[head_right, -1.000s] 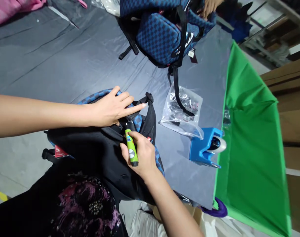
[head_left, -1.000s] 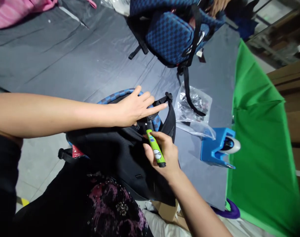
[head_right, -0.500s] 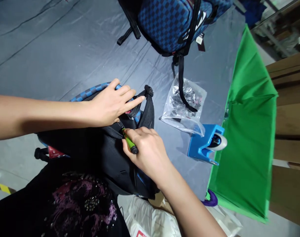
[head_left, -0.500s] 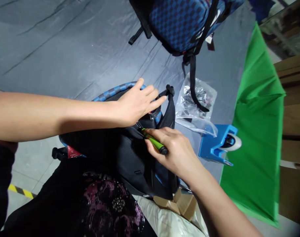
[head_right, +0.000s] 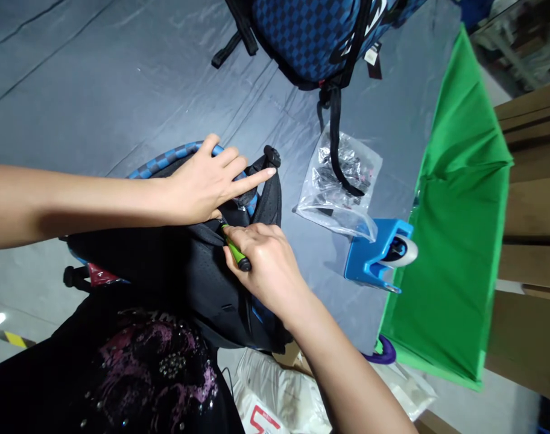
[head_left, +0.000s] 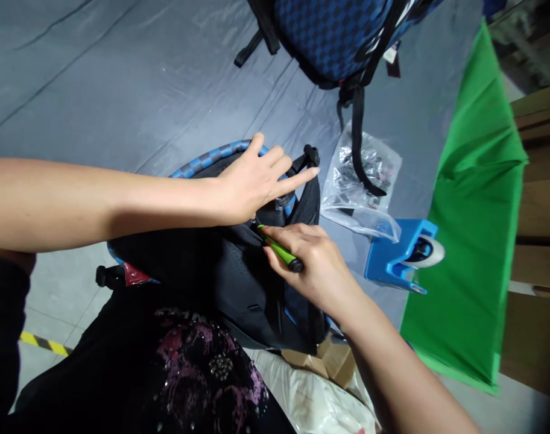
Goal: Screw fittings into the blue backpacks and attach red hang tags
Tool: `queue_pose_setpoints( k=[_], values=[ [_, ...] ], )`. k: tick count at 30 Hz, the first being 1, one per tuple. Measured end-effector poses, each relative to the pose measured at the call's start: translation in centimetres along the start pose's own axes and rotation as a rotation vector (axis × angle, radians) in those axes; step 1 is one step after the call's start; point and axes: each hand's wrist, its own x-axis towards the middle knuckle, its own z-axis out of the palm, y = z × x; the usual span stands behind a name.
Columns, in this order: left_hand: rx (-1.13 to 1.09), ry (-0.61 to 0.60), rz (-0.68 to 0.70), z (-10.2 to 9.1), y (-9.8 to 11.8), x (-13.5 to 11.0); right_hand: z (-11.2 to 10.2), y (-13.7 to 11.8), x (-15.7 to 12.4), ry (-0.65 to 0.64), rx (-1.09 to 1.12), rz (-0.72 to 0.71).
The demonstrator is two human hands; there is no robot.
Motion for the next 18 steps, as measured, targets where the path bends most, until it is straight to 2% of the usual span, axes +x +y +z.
queue_pose_setpoints(
  k=[4,8,12,18],
  values=[
    [-0.017,0.008,-0.011,0.15,-0.04,0.03,-0.14,0.14,0.44,-0.049,0.008,-0.016],
    [-0.03,0.029,-0.011,0.34,-0.13,0.04,-0.18,0.07,0.89,-0.043,0.035,-0.013],
    [-0.015,0.026,-0.008,0.45,-0.22,0.08,-0.34,-0.18,0.95,-0.048,-0.034,-0.017],
    [-0.009,0.012,-0.009,0.35,-0.31,0.11,-0.68,-0.1,1.08,-0.094,-0.005,-0.018]
  ],
)
